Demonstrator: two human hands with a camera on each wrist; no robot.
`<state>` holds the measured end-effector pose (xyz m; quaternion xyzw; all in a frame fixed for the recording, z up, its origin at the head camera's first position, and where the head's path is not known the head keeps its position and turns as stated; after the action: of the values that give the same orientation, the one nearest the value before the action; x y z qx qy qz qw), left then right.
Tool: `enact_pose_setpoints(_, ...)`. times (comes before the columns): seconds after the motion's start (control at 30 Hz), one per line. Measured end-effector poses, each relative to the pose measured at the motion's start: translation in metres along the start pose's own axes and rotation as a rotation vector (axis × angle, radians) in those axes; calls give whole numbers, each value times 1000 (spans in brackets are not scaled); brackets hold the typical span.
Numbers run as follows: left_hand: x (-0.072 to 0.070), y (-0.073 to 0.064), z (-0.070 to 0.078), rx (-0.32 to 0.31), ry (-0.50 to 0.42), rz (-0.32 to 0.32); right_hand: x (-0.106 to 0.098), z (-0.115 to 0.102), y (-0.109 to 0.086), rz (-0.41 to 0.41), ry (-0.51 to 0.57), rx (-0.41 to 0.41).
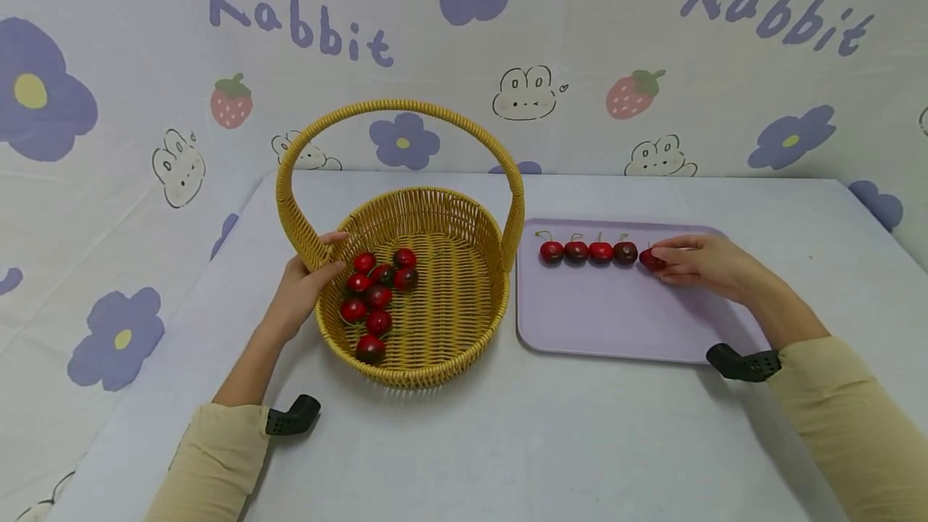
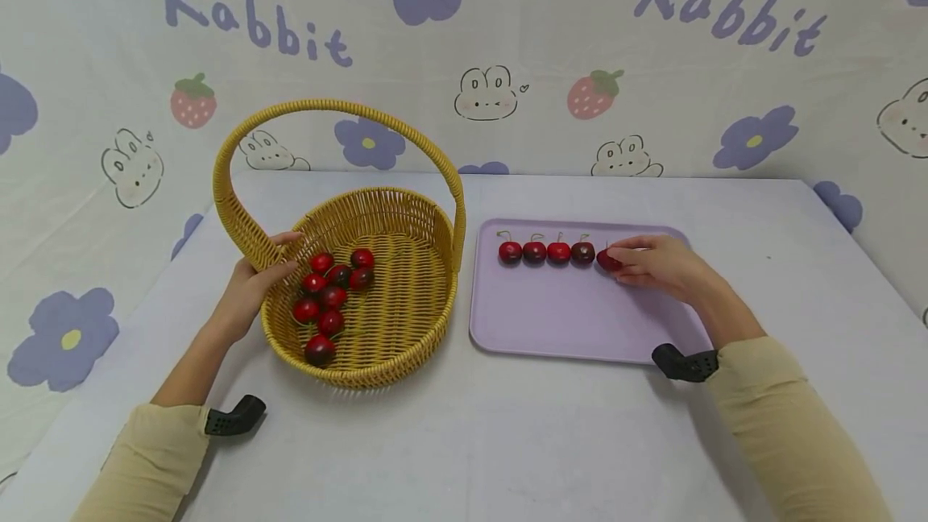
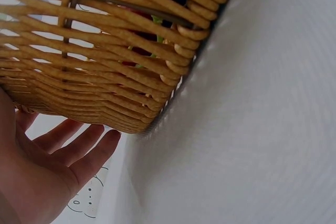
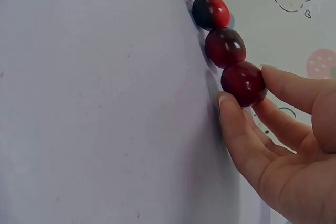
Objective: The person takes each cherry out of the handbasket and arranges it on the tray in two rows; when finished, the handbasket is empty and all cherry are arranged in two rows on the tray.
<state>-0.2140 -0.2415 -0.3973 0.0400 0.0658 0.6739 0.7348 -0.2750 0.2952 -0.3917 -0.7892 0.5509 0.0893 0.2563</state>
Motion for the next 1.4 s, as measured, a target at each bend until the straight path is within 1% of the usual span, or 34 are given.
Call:
enact_pose_setpoints(0.2,0,0,-1,-3,-2,1,1,-3,5,29,-61,23)
enact_pose_setpoints(0.33,0,0,-1,-2,-2,0,1,-4,7,52,-73,39)
enact_pose_setpoints(0.67,0,1,-1,4,-5,-2,3,-7,9,95,-114,45)
enact_pose_setpoints(0.87,0,1,-1,5,-3,-3,4,-8,11,145,-203,94)
enact_pose_setpoints(0.97,0,1,-1,7,-5,-3,5,-8,12,165,-225,109)
enact_pose_setpoints(1.17,-1,1,-2,10,-8,-1,6,-7,13,198,-228,93)
enact_pose_setpoints(1.4,-1,1,-3,8,-4,3,5,-6,15,198,-245,88)
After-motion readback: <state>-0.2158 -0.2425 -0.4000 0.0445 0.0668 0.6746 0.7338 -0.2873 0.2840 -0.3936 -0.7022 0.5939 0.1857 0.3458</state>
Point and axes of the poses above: each hand's wrist, its own y-axis towards the middle knuckle, its own x-axis out of the palm, z = x × y, the point moved 1 cm from there along y, towards the middle knuckle, and after that the axes turned 13 degrees about -y, right-handed, at the moved point
